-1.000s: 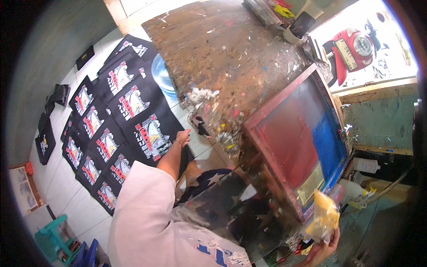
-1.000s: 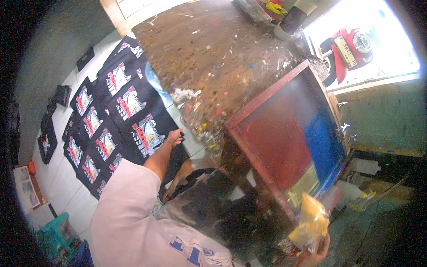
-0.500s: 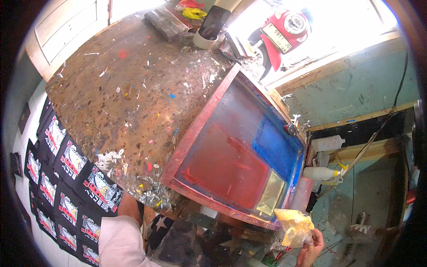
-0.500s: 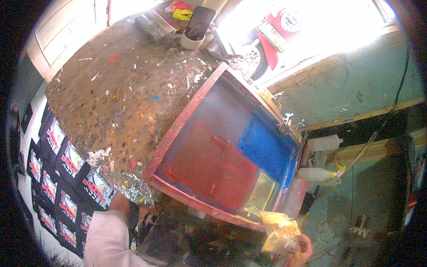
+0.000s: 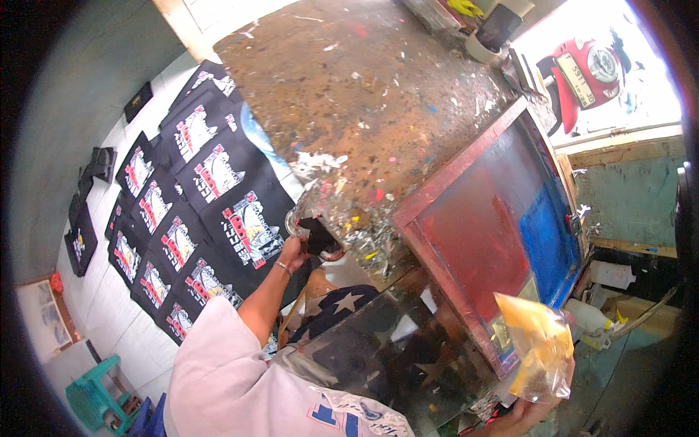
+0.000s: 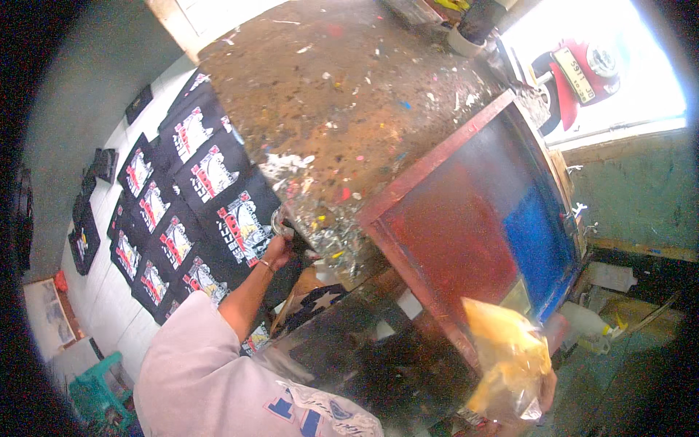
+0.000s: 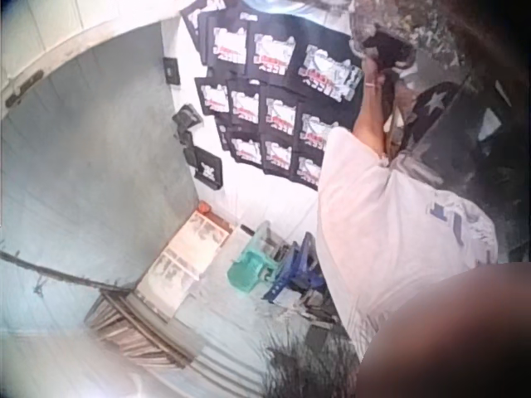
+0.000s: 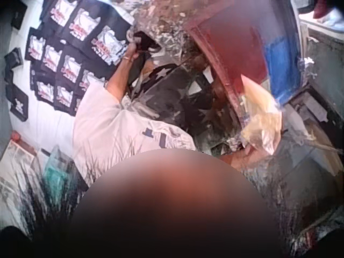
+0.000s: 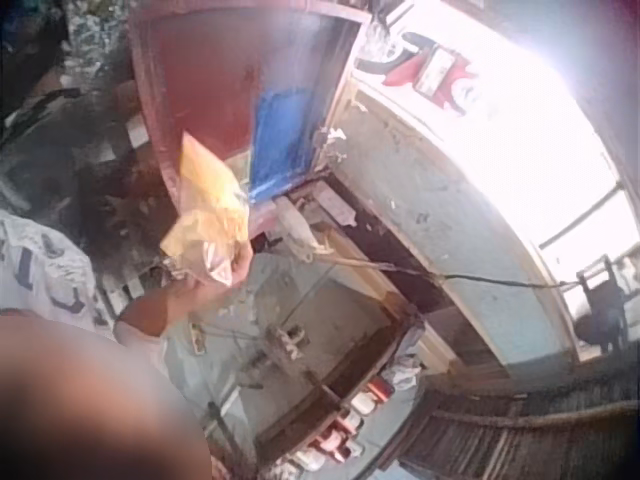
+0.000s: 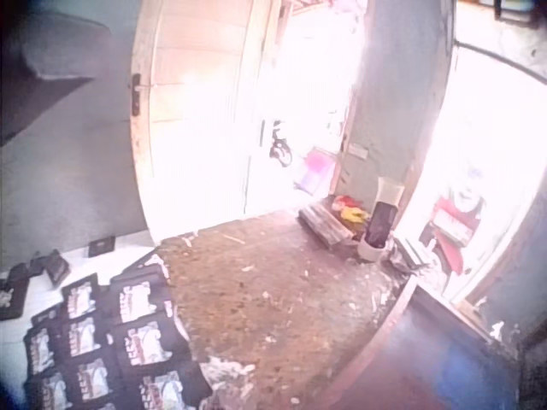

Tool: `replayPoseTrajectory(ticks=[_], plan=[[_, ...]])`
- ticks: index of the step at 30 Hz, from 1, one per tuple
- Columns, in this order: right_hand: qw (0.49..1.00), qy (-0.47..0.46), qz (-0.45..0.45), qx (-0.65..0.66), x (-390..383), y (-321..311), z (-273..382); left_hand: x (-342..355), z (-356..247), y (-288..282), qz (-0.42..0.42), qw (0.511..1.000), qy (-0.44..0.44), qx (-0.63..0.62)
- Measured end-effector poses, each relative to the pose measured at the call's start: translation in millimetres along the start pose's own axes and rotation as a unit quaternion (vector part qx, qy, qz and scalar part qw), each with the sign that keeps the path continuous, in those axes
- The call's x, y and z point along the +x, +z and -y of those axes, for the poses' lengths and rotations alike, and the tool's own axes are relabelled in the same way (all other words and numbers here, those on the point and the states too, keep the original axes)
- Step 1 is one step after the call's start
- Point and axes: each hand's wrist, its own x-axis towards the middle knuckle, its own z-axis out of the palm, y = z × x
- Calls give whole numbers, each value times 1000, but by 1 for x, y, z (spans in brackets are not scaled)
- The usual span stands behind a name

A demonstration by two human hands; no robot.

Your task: The person performs screen printing on black t-shirts using a squeegee to apply yellow ink through a screen frame. They repeatedly pull the squeegee across the screen, lift the frame to reveal printed shirts, and stack the finished items. The person also scrapes excess ink from the screen and wipes the squeegee with a cloth.

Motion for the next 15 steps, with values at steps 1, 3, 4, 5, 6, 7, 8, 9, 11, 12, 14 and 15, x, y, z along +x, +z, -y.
replayPoseTrajectory(ticks=[1, 3, 4, 5, 6, 7, 8, 9, 11, 12, 14, 15], plan=[[1000, 0, 6, -5, 3, 14, -2, -28, -10, 8, 1, 1000, 10, 13], [999, 4, 30, -11, 9, 46, -2, -65, -18, 4, -13, 999, 41, 27], [986, -53, 150, -52, 5, 65, 1, -78, -20, -1, -22, 998, 57, 34], [950, -108, 279, -90, 0, 94, 4, -94, -21, -15, -42, 996, 76, 32], [945, -103, 308, -47, -12, 129, -2, -101, -25, -22, -27, 996, 78, 46], [935, -99, 340, -7, -26, 167, -7, -109, -27, -29, -25, 995, 82, 49], [925, -53, 376, -14, -39, 200, -4, -121, -29, -37, -27, 995, 87, 49], [910, -8, 415, -19, -52, 230, -1, -133, -30, -47, -31, 994, 96, 47], [864, -139, 472, -108, -68, 274, -31, -158, -34, -45, -61, 988, 140, 33], [846, -186, 486, -115, -76, 293, -45, -170, -39, -49, -70, 987, 135, 51], [802, -277, 504, -158, -90, 325, -75, -182, -41, -84, -48, 987, 139, 68], [775, -318, 510, -195, -95, 345, -92, -179, -41, -103, -19, 987, 148, 65]])
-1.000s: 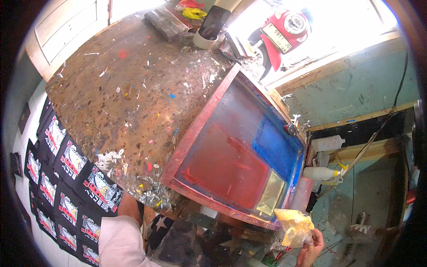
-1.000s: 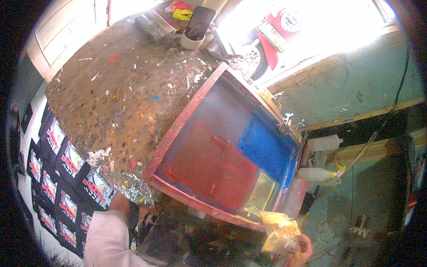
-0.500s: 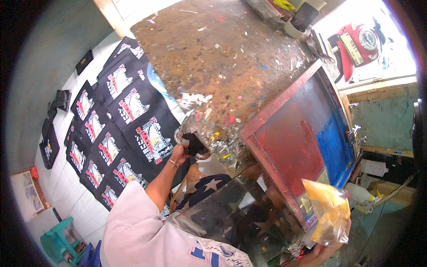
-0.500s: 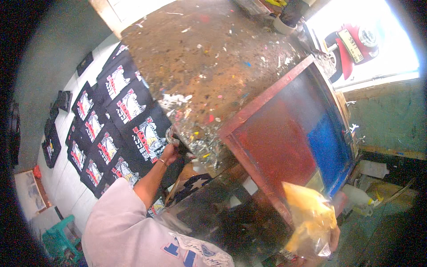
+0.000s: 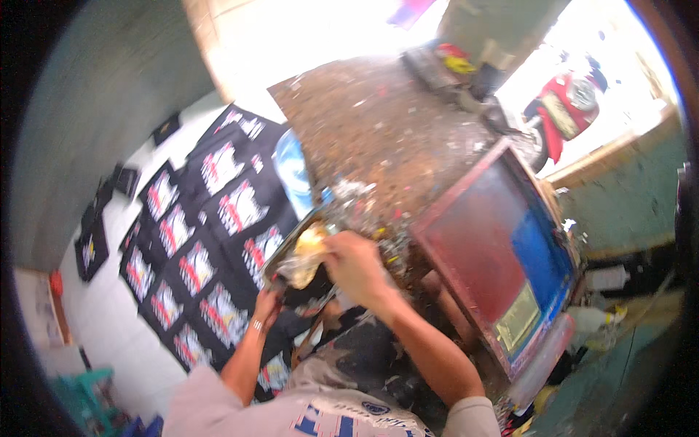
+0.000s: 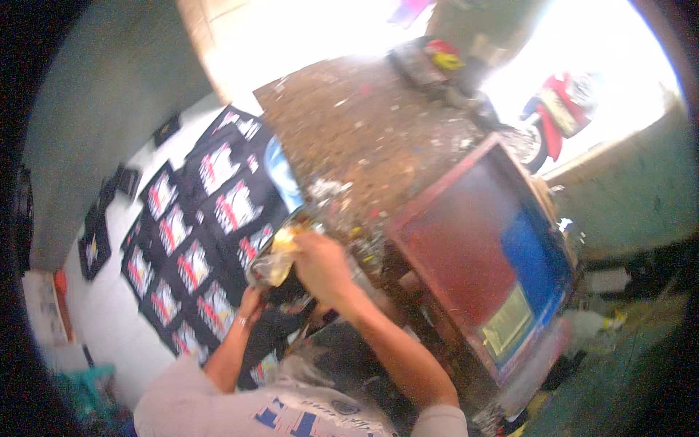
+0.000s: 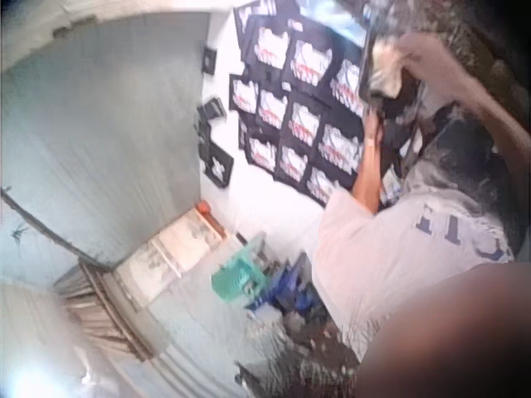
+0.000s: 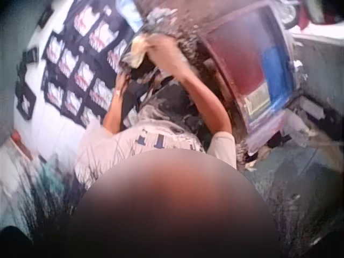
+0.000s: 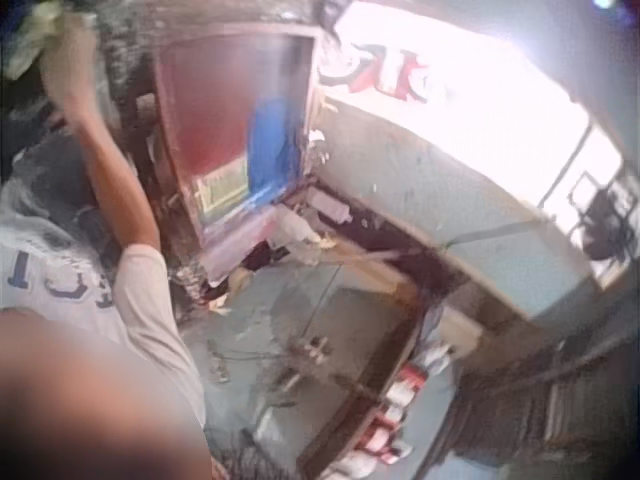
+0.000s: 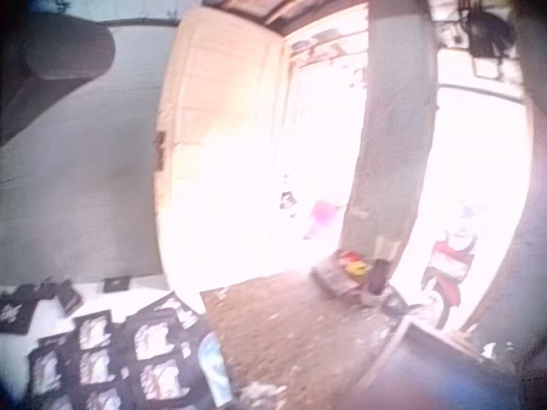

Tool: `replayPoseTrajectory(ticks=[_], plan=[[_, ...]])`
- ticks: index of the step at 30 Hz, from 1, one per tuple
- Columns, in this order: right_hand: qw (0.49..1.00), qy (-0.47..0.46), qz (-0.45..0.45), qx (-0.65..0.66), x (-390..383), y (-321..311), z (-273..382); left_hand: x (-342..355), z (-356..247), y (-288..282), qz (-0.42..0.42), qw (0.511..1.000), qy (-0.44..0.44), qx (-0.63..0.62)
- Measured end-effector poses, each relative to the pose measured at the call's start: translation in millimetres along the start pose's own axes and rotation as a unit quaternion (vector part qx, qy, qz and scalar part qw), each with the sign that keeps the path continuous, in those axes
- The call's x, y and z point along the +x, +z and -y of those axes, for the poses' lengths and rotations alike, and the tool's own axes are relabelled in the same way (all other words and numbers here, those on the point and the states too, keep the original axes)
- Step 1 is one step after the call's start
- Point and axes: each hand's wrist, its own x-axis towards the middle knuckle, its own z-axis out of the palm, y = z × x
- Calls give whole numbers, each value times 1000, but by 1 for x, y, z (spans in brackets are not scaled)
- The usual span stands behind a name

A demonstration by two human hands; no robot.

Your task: The person performs screen printing on black t-shirts using a squeegee to apply yellow ink through a screen frame. They repeatedly pull the squeegee across the screen, lift the frame to reveal printed shirts, and stack the finished items. The person also scrapes excess ink from the screen and wipes the squeegee with a cloth.

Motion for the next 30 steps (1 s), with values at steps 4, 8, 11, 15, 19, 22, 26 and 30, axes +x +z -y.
replayPoseTrajectory(ticks=[4, 8, 11, 15, 19, 22, 26, 30], plan=[[964, -87, 47, -245, 31, 69, -53, -27, -16, 7, -34, 992, 41, -111], [934, -87, 175, -301, 51, 101, -49, -52, -15, -37, -51, 994, 6, -95], [904, -119, 212, -352, 53, 93, -61, -76, -43, 23, -57, 993, 10, -102], [901, -123, 271, -317, 45, 83, -67, -33, -10, -34, -42, 990, -72, -114], [941, -80, 225, -238, 28, 83, -73, -26, 10, -34, -57, 976, -152, -142], [969, -23, 201, -141, 28, 68, -73, -35, 13, -22, -74, 978, -150, -125], [983, 25, 169, -72, 31, 68, -84, -28, 25, -45, -36, 986, -145, -81], [985, -70, 145, -59, 21, 68, -96, -60, 14, -10, -85, 987, -107, -78]])
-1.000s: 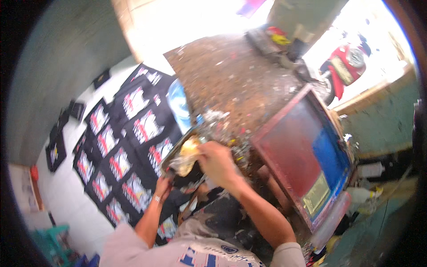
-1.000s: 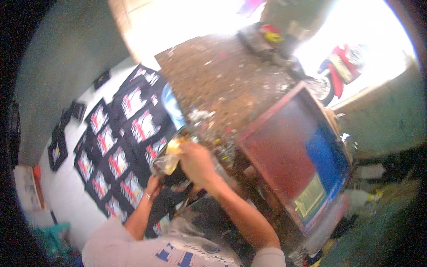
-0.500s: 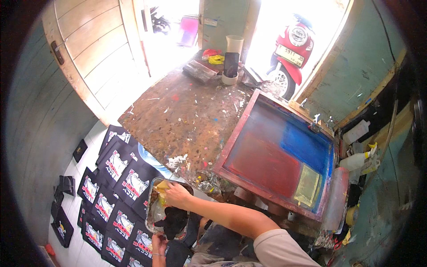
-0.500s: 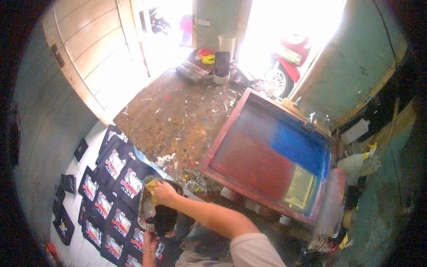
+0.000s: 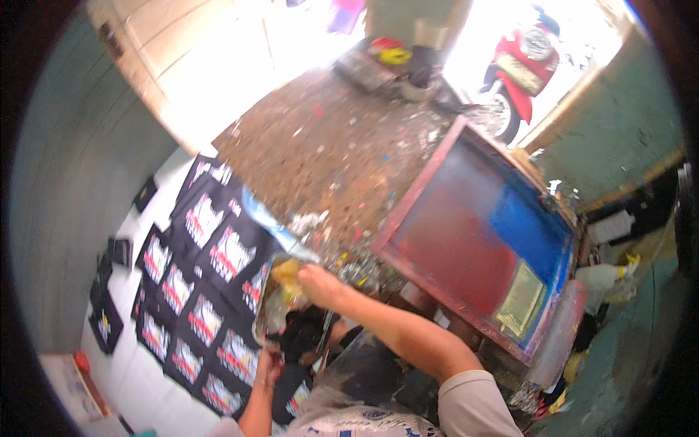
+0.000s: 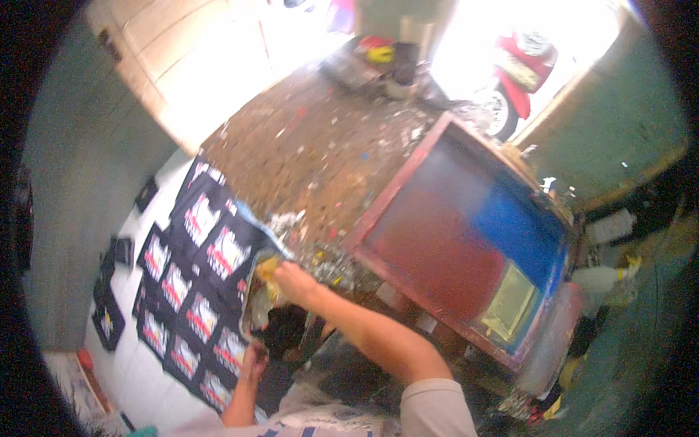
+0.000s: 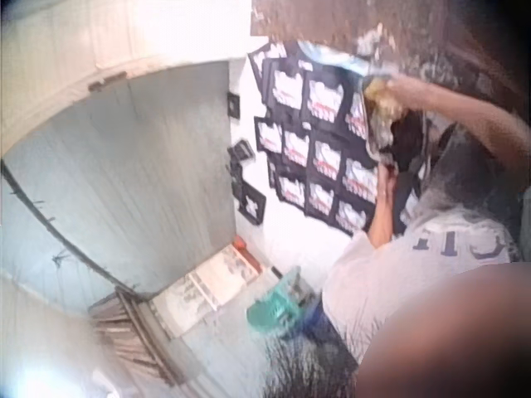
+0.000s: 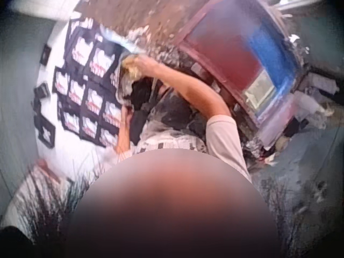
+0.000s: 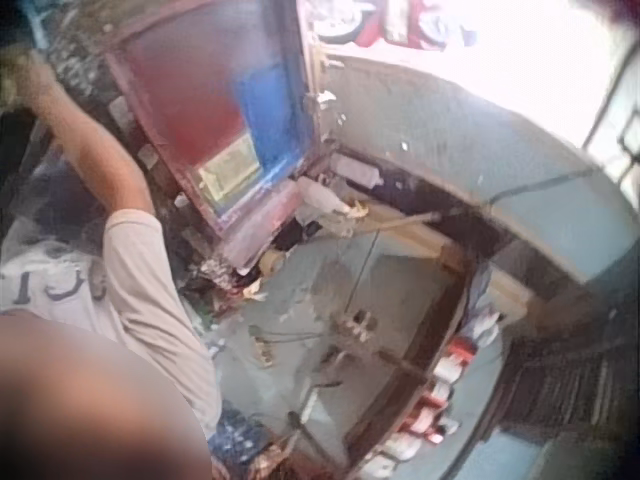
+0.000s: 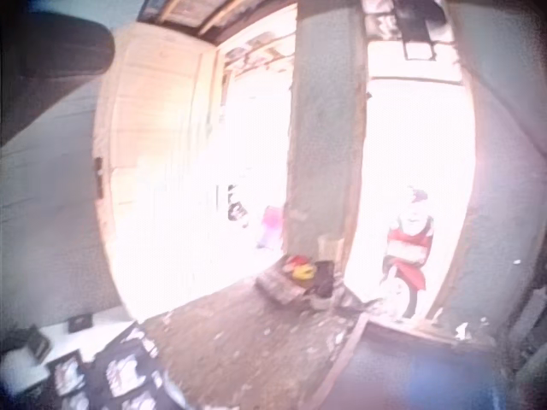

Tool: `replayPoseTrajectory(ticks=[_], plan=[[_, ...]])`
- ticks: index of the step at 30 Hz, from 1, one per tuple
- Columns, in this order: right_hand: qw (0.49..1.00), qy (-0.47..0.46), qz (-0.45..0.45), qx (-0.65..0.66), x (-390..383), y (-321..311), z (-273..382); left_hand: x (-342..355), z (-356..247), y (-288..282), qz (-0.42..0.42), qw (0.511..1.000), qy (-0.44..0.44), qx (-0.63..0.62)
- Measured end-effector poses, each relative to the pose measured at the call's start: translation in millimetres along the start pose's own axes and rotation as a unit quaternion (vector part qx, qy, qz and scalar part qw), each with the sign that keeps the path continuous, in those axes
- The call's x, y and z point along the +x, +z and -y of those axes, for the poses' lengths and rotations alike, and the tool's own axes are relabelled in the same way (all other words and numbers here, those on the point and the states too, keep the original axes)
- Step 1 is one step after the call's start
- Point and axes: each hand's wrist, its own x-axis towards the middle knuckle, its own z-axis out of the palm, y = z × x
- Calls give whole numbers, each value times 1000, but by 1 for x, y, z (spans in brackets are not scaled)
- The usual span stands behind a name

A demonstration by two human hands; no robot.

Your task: The person performs screen printing on black t-shirts using a squeegee to apply yellow ink through a screen frame. They repeatedly pull the squeegee across the screen, lift the frame to reveal printed shirts, and stack the finished items. The person also scrapes excess ink from the screen and wipes the squeegee with a cloth.

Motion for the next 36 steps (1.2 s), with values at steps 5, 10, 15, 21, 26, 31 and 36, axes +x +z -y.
replayPoseTrajectory(ticks=[5, 10, 15, 21, 26, 31, 36], plan=[[979, 91, 160, -83, -17, -8, 10, 10, -3, 4, -1, 1000, 6, -14], [965, 113, 200, -128, -17, -14, 22, 6, -3, 18, -10, 999, -3, -51], [976, 83, 137, -150, -17, -23, 39, 5, 1, 28, -27, 998, -7, -61], [988, 84, 126, 42, -65, -102, 79, 37, 13, 29, -51, 996, 15, -78], [964, 223, 29, 141, -145, -204, 126, 73, 12, 51, 0, 999, 43, 12], [889, 382, -158, 199, -276, -248, 148, 156, 1, 102, 42, 986, -1, 159], [721, 567, -340, 207, -363, -261, 192, 271, 30, 147, 209, 976, -4, 60]])
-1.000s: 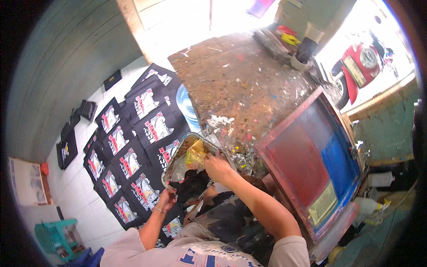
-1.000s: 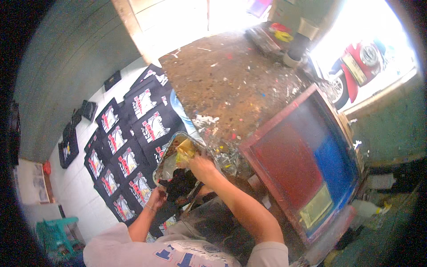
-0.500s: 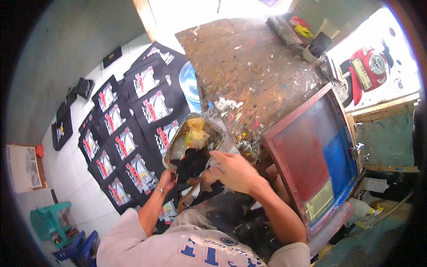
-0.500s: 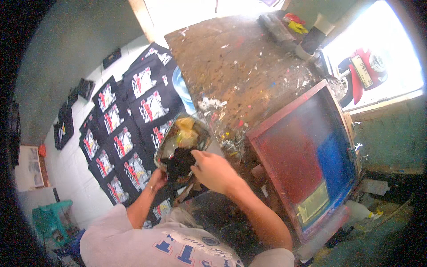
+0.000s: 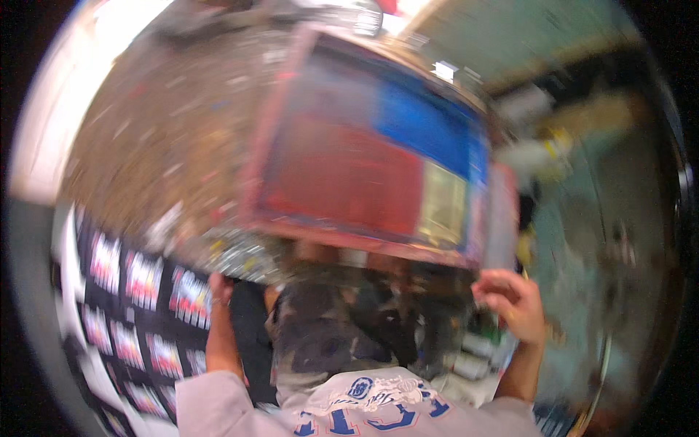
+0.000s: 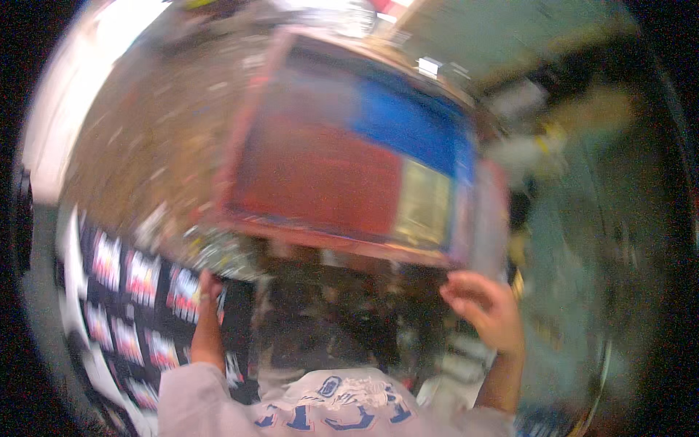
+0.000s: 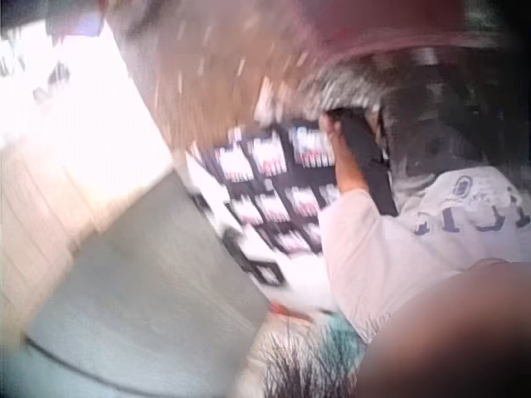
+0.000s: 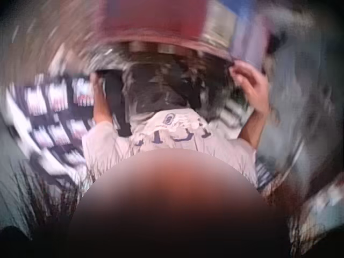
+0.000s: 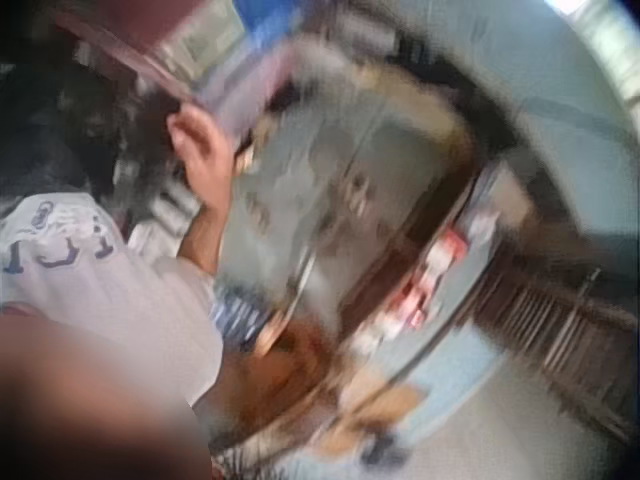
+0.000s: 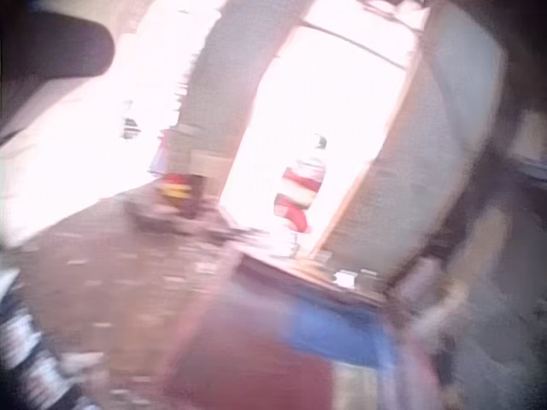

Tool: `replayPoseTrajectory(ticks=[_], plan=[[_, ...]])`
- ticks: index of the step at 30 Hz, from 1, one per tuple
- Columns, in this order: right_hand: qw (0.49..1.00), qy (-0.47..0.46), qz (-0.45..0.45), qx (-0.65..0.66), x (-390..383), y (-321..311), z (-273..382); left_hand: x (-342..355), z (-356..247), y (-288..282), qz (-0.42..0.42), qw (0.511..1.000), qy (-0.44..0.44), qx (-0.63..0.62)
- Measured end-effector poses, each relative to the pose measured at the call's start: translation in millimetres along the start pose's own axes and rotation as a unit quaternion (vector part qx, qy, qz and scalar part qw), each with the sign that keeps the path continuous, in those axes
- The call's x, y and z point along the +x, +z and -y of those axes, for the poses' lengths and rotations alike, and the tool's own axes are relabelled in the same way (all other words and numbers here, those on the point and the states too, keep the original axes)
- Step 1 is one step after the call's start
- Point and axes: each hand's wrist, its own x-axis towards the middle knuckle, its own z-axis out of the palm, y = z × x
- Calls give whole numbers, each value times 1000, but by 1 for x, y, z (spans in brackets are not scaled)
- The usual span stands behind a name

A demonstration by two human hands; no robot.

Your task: The person performs screen printing on black t-shirts using a squeegee to apply yellow ink through a screen frame. They repeatedly pull the squeegee across the screen, lift the frame to reveal printed shirts, and stack the finished items. The person also scrapes excess ink from the screen and wipes the squeegee with a cloth.

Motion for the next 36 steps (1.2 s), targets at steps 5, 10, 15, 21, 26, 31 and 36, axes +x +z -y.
replayPoseTrajectory(ticks=[5, 10, 15, 21, 26, 31, 36], plan=[[986, 87, -130, 52, -60, -54, -82, 67, -8, -4, -65, 996, -51, 33], [962, 133, -225, 81, -97, -71, -134, 77, -25, 14, -104, 988, -70, 86], [926, 157, -317, 131, -100, -70, -214, 41, -48, 18, -111, 981, -82, 136], [710, 304, -537, 340, -173, 40, -388, -136, -85, 22, 7, 985, -142, 101], [561, 186, -325, 738, -188, 117, -396, -337, -89, 88, 49, 982, -181, 24], [548, 125, -366, 741, -138, 121, -367, -366, -44, 124, 202, 932, -186, -235], [515, 121, -381, 759, -128, 129, -362, -370, -43, 177, -82, 970, -69, -217]])
